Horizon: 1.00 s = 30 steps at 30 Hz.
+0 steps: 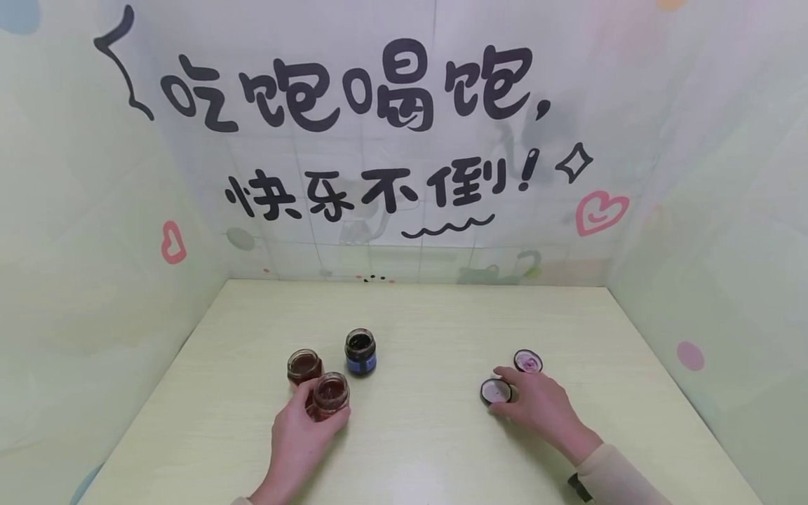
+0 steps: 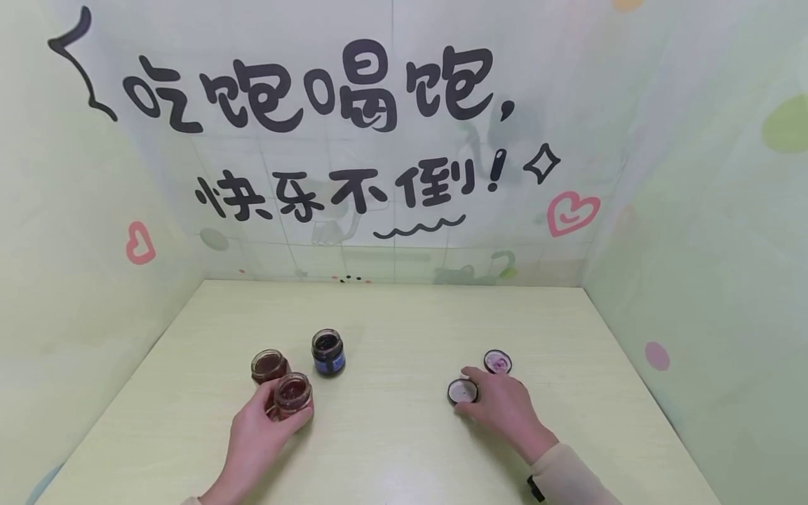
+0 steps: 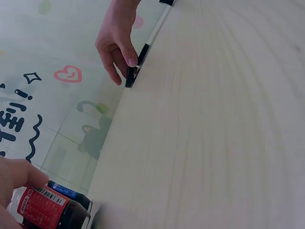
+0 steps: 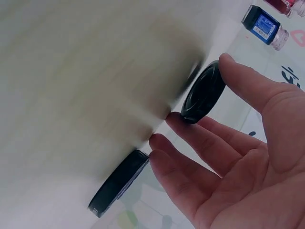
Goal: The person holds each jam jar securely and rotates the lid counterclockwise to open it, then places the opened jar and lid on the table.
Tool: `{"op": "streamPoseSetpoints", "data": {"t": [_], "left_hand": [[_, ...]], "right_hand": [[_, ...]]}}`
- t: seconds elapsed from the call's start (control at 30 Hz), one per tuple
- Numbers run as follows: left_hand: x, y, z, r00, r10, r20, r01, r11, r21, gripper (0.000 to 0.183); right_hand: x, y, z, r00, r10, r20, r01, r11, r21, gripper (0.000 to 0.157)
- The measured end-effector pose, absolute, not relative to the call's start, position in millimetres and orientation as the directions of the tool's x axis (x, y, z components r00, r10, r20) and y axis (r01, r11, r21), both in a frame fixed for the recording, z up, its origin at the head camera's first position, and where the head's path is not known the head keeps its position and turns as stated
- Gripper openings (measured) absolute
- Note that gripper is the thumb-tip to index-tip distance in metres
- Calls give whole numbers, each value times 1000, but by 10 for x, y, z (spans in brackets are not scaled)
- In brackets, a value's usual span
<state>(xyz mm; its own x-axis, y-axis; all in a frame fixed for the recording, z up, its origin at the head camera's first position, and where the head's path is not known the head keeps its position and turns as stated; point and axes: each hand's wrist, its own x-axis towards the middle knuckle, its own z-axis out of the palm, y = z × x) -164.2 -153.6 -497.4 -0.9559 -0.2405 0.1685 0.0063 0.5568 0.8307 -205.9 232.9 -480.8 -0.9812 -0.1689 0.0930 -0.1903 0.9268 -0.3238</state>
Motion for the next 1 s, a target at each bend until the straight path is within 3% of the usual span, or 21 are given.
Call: {"op": "streamPoseSetpoints", "data": {"t": [0.57, 1.0], "left_hand": [[-1658, -1569, -5026, -961, -235, 147, 6, 512, 859, 59], [-1654, -1576, -5044, -960, -237, 146, 7, 503, 864, 60]], "right_hand": [[-2012, 2286, -4800, -967, -222, 125, -244, 948, -202, 50], [-2027, 2299, -4786, -979, -183, 87, -198, 956, -217, 50]]}}
